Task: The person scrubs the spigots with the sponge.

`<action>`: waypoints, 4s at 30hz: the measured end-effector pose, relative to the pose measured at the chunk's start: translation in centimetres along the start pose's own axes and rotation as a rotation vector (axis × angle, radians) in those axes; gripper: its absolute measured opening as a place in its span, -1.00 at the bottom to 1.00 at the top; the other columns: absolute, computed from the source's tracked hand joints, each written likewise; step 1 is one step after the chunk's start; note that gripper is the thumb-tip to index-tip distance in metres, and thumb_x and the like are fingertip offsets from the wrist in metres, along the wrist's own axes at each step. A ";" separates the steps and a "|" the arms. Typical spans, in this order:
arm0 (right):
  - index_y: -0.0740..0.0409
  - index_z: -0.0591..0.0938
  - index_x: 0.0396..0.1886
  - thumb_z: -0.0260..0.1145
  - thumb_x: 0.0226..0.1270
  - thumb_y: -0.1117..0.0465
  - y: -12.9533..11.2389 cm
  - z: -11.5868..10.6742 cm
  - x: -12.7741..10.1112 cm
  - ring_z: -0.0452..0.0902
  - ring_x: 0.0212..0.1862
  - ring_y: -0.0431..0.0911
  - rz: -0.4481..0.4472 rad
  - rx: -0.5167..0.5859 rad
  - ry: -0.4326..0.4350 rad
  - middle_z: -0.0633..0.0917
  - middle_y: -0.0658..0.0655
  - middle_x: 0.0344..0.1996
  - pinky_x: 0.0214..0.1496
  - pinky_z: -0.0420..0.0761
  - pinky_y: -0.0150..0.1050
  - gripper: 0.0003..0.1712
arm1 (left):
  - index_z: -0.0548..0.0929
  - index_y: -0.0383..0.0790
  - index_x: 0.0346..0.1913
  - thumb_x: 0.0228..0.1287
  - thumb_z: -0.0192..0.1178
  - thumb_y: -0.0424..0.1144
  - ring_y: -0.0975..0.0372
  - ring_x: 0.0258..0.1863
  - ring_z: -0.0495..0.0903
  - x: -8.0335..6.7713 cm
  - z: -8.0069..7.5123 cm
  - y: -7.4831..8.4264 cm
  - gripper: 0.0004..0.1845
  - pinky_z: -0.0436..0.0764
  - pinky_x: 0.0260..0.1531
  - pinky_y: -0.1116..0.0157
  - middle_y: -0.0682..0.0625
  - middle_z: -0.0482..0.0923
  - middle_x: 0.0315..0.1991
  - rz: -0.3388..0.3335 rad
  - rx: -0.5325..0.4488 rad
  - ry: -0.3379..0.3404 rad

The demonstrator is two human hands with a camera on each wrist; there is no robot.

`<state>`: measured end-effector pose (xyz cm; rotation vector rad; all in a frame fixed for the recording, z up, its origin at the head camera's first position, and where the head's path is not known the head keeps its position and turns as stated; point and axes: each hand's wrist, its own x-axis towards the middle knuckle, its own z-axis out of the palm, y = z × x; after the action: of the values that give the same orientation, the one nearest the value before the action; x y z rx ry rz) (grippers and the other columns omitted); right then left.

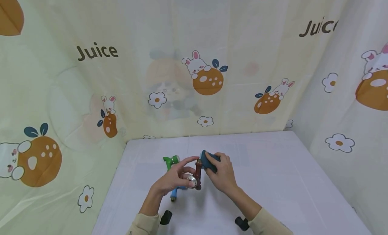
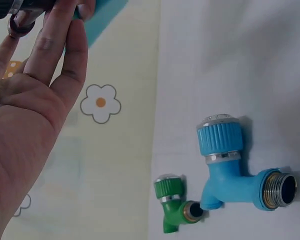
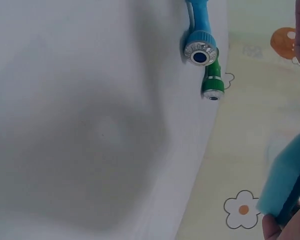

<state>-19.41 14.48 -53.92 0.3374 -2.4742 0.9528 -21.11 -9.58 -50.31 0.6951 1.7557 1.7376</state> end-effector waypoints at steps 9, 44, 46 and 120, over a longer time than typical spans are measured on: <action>-0.03 0.48 0.51 0.47 0.37 0.09 0.2 0.0 -0.2 0.46 0.19 0.17 0.108 0.104 -0.039 0.55 0.28 0.24 0.14 0.57 0.11 -0.27 | 0.18 0.14 0.59 0.27 0.46 -0.26 0.04 -0.03 0.77 0.2 -0.1 0.0 -0.08 0.68 -0.02 0.20 -0.40 0.54 0.26 0.075 -0.022 0.073; -0.02 0.47 0.53 0.29 0.49 -0.07 -1.6 0.0 -1.9 0.36 0.20 0.00 -0.370 0.107 0.064 0.47 0.23 0.25 0.02 0.68 -0.05 -0.33 | 0.08 -0.08 0.58 0.19 0.49 -0.44 0.12 0.26 0.67 0.1 -0.4 -0.9 0.02 0.71 0.11 0.18 -0.19 0.56 0.29 0.255 -0.139 0.236; -0.05 0.44 0.55 0.28 0.50 -0.08 -1.7 -0.1 -1.8 0.36 0.21 0.01 -0.369 0.053 0.049 0.47 0.24 0.25 0.03 0.65 -0.03 -0.31 | 0.10 -0.07 0.58 0.19 0.50 -0.42 0.12 0.26 0.68 0.1 -0.5 -1.0 0.01 0.72 0.10 0.19 -0.17 0.58 0.28 0.255 -0.137 0.242; -0.01 0.57 0.44 0.12 0.61 0.00 -2.0 0.2 -0.4 0.31 -0.07 0.00 0.110 0.035 -0.091 0.51 0.18 -0.04 -0.08 0.28 -0.17 -0.49 | 0.31 0.05 0.49 0.02 0.61 -0.41 0.02 0.25 0.68 0.2 0.6 0.1 -0.01 0.21 0.52 -0.23 -0.12 0.66 0.28 0.282 0.086 0.332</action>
<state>-18.36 12.97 -53.11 0.2640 -2.5839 1.0482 -20.83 -8.95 -50.19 0.7541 2.0439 2.0738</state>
